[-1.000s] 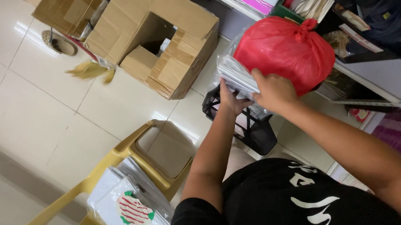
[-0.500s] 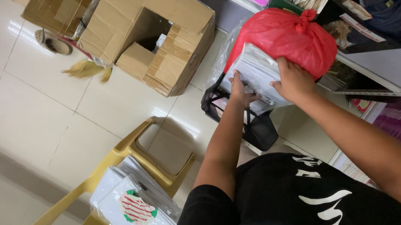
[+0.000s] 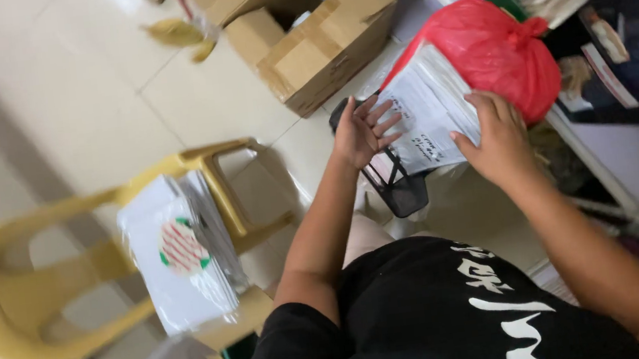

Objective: The person wipes the surface of a stack of white, plastic-wrapped items placed on a yellow chair using a striped cloth. They repeatedly rub the cloth over the plastic packaging, flip the stack over, and continue wiping the other side.

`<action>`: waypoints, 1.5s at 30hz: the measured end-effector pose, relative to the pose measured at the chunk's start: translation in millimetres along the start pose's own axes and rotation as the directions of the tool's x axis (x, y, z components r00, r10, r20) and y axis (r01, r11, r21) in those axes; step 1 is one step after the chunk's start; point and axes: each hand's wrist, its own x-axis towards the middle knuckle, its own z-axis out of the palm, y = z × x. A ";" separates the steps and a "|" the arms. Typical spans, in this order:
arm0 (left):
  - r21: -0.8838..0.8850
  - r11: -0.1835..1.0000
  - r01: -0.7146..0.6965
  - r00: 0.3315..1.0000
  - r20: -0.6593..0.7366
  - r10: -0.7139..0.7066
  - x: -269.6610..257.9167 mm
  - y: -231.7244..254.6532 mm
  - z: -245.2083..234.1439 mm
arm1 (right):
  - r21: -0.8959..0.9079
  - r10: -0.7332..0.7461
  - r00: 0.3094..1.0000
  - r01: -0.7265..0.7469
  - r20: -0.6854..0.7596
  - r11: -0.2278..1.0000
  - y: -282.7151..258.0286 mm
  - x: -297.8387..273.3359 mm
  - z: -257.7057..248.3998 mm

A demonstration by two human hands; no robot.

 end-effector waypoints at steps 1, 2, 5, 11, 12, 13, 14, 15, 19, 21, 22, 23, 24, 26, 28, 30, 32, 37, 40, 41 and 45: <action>-0.033 0.998 -0.053 0.998 -0.018 0.053 -12.3 2.9 -7.1 | 0.012 -0.058 0.998 0.057 0.028 0.998 2.9 -9.1 0.3; -0.059 0.994 -0.096 0.995 -0.001 0.096 -26.3 5.5 -15.6 | 0.048 -0.097 0.995 0.096 0.015 0.994 5.6 -17.9 1.2; -0.098 0.952 -0.290 0.956 -0.077 0.283 -78.7 21.8 -54.6 | 0.129 -0.202 0.978 0.194 0.053 0.973 14.2 -29.2 9.5; -0.060 0.803 -0.593 0.736 -0.445 0.510 -201.8 32.1 -172.0 | 0.243 -0.276 0.940 0.225 0.200 0.943 -18.2 -16.8 33.5; -0.067 0.764 -0.641 0.673 -0.527 0.519 -219.1 31.8 -194.5 | 0.286 -0.308 0.925 0.240 0.224 0.928 -26.1 -10.9 38.6; -0.078 0.749 -0.658 0.662 -0.534 0.526 -234.4 29.3 -216.7 | 0.286 -0.331 0.915 0.261 0.231 0.922 -39.0 -4.4 42.6; -0.125 0.688 -0.715 0.618 -0.575 0.537 -249.0 27.8 -239.7 | 0.302 -0.347 0.898 0.263 0.270 0.916 -52.9 3.2 47.9; -0.167 0.623 -0.764 0.573 -0.620 0.537 -264.7 23.3 -264.0 | 0.319 -0.359 0.879 0.259 0.313 0.912 -66.9 8.9 54.3; -0.319 0.370 -0.873 0.486 -0.638 0.597 -332.7 27.4 -257.2 | 0.330 -0.370 0.808 0.232 0.459 0.915 -125.6 34.9 96.1; -0.342 0.308 -0.888 0.451 -0.513 0.730 -356.4 39.0 -267.8 | 0.367 -0.365 0.729 0.166 0.579 0.915 -153.4 48.9 135.1; -0.337 0.289 -0.896 0.434 -0.529 0.729 -363.6 48.5 -274.8 | 0.375 -0.380 0.714 0.176 0.588 0.910 -174.8 57.5 160.8; -0.370 0.269 -0.889 0.435 -0.507 0.744 -370.9 52.9 -281.3 | 0.400 -0.398 0.648 0.154 0.650 0.904 -194.4 61.5 184.6; -0.402 0.248 -0.881 0.435 -0.484 0.759 -378.1 57.4 -288.1 | 0.421 -0.414 0.576 0.130 0.705 0.898 -214.2 64.6 208.8; -0.423 0.219 -0.879 0.434 -0.518 0.737 -391.9 67.6 -302.5 | 0.439 -0.464 0.467 0.168 0.753 0.882 -264.7 65.8 260.9; -0.444 0.189 -0.876 0.432 -0.547 0.717 -404.4 77.2 -309.8 | 0.461 -0.505 0.352 0.205 0.788 0.863 -309.0 64.8 311.1; -0.450 0.215 -0.867 0.468 -0.585 0.663 -418.6 87.3 -312.5 | 0.477 -0.495 0.245 0.131 0.834 0.869 -349.4 59.6 361.4; -0.443 0.249 -0.861 0.482 -0.557 0.676 -434.7 94.3 -307.7 | 0.480 -0.498 0.227 0.133 0.837 0.867 -374.3 55.4 409.1; -0.435 0.284 -0.854 0.495 -0.514 0.701 -461.2 104.9 -283.2 | 0.480 -0.483 0.200 0.065 0.853 0.875 -405.0 41.6 489.8; -0.421 0.278 -0.863 0.476 -0.496 0.727 -473.7 113.4 -270.1 | 0.369 -0.362 0.175 -0.009 0.916 0.929 -405.9 43.2 515.9; -0.352 0.313 -0.882 0.464 -0.526 0.713 -475.2 116.0 -269.6 | 0.365 -0.362 0.176 0.015 0.916 0.931 -402.2 47.4 524.3; 0.119 0.511 -0.851 0.302 -0.685 0.663 -462.8 129.7 -294.9 | 0.472 -0.455 0.143 -0.131 0.879 0.872 -424.6 81.0 503.2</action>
